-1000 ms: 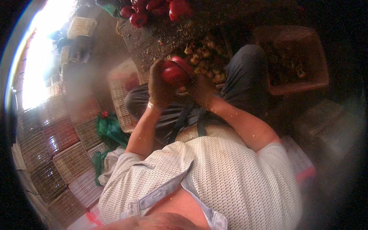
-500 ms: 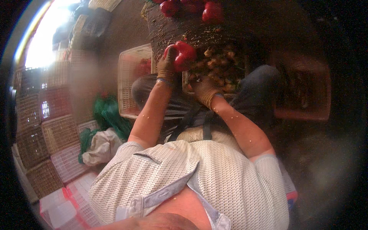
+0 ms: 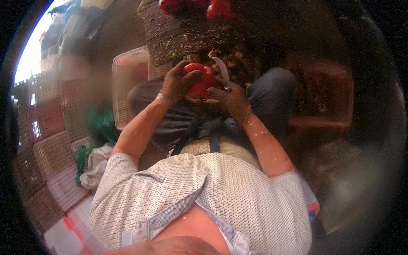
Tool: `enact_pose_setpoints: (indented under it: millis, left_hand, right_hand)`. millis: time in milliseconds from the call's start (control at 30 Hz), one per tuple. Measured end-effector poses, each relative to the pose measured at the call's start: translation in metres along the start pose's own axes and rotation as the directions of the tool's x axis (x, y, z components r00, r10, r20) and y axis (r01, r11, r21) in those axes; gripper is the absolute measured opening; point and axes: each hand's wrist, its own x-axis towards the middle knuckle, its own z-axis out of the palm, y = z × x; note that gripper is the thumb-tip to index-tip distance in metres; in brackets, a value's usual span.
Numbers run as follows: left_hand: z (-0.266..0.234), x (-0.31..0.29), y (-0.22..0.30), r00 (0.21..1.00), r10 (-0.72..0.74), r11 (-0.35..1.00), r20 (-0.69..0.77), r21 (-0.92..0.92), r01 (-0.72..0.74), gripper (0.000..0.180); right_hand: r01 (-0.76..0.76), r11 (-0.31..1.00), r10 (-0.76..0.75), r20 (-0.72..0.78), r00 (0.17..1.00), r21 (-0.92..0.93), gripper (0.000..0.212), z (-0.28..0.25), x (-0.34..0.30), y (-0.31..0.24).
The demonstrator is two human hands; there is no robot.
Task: The person takes red peppers one by one from a mesh bag, cuts them with a knife, removes the cores and seeds, and places the core-removed peppers and seeds into separate containers.
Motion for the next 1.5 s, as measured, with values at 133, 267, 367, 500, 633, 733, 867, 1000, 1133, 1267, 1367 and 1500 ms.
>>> enact_pose_setpoints:
  millis: [133, 267, 367, 500, 633, 733, 867, 1000, 1133, 1267, 1367, 1500]
  left_hand:
    - [-0.002, -0.009, 0.046, 0.925, 0.366, 0.847, 0.107, 0.374, -0.378, 0.045]
    - [0.000, -0.009, 0.069, 0.957, 0.178, 0.923, 0.230, 0.297, -0.243, 0.046]
    - [0.006, -0.004, 0.039, 0.956, 0.027, 0.995, 0.293, -0.095, 0.001, 0.048]
    - [0.018, 0.006, -0.002, 0.876, -0.143, 0.613, 0.460, -0.654, 0.443, 0.055]
    - [0.038, -0.001, 0.013, 0.736, 0.189, -0.073, 0.651, -0.738, 0.671, 0.067]
    - [0.056, 0.006, -0.053, 0.905, 0.152, 0.381, 0.398, -0.868, 0.317, 0.057]
    - [0.026, 0.001, -0.020, 0.786, 0.198, 0.230, 0.586, -0.807, 0.544, 0.055]
    - [-0.053, 0.013, 0.020, 0.766, -0.014, 0.944, 0.643, -0.243, 0.222, 0.071]
    - [-0.112, 0.007, 0.069, 0.777, -0.083, 0.924, 0.624, 0.341, -0.175, 0.061]
    - [-0.227, -0.017, 0.006, 0.926, -0.338, 0.905, 0.169, 0.327, 0.270, 0.061]
    - [-0.260, -0.052, -0.037, 0.987, 0.129, 0.250, -0.095, 0.966, 0.060, 0.069]
    - [-0.153, -0.063, 0.020, 0.899, 0.437, 0.826, 0.012, 0.391, -0.407, 0.062]
  right_hand:
    - [0.411, 0.907, -0.400, -0.123, 0.908, 0.085, 0.062, 0.014, -0.002, -0.008]
    - [0.331, 0.943, -0.332, -0.092, 0.939, -0.029, 0.064, 0.005, -0.006, 0.021]
    - [0.359, 0.927, -0.369, -0.094, 0.925, -0.106, 0.065, 0.006, -0.014, 0.005]
    - [0.034, 0.909, -0.050, 0.026, 0.998, 0.416, 0.061, 0.000, -0.031, -0.032]
    - [0.090, 0.993, -0.092, 0.032, 0.995, 0.074, 0.052, -0.007, -0.030, -0.049]
    - [0.547, 0.788, -0.544, 0.096, 0.834, -0.283, 0.044, -0.018, -0.017, -0.031]
    - [0.554, 0.791, -0.530, 0.162, 0.832, -0.260, 0.037, -0.018, -0.013, -0.010]
    - [0.296, 0.955, -0.288, 0.204, 0.936, -0.010, 0.033, 0.002, -0.025, 0.021]
    - [-0.263, 0.509, -0.195, 0.407, 0.892, 0.820, 0.044, -0.006, -0.011, 0.037]
    - [-0.268, 0.434, -0.028, 0.310, 0.950, 0.860, 0.050, -0.028, 0.001, -0.009]
    - [-0.069, 0.765, -0.092, 0.215, 0.972, 0.641, 0.051, -0.012, 0.018, -0.023]
    - [0.303, 0.951, -0.311, 0.201, 0.929, 0.069, 0.051, 0.019, 0.024, -0.010]
